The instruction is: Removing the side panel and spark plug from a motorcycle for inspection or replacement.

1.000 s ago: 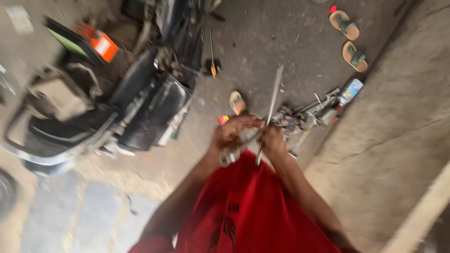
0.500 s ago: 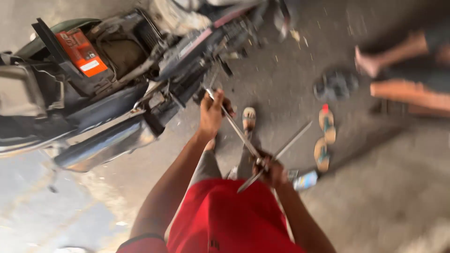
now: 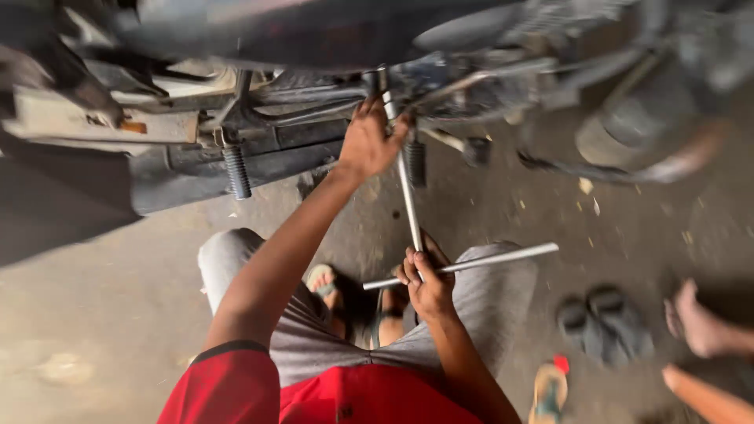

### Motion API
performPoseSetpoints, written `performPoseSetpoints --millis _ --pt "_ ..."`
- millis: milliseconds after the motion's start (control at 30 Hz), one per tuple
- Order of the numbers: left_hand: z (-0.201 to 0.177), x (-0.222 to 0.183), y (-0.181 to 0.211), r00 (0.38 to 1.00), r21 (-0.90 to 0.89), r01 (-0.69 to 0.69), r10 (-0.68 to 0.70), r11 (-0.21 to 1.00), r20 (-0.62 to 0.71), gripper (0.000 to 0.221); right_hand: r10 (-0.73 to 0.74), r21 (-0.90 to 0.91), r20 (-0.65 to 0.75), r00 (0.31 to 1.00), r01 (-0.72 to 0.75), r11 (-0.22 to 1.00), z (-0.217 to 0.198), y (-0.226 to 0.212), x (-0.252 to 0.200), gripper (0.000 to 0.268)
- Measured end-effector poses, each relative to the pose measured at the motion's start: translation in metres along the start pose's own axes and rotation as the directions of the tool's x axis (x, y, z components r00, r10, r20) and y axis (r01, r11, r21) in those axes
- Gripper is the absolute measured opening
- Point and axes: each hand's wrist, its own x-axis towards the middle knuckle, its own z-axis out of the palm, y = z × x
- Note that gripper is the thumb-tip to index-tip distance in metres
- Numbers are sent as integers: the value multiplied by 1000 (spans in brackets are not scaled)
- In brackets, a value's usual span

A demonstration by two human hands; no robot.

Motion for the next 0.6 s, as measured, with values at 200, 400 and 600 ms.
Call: performPoseSetpoints --millis 200,400,600 --pt "1 12 -11 935 -15 -218 204 976 -290 55 -163 -263 -56 985 143 954 -48 43 53 54" --pt "-13 29 -1 973 -81 -89 69 993 -221 47 -197 -221 -101 975 171 960 -30 31 67 49" --pt "11 33 -24 918 -14 -212 194 977 -346 45 -188 -248 -106 976 157 956 -32 39 69 48"
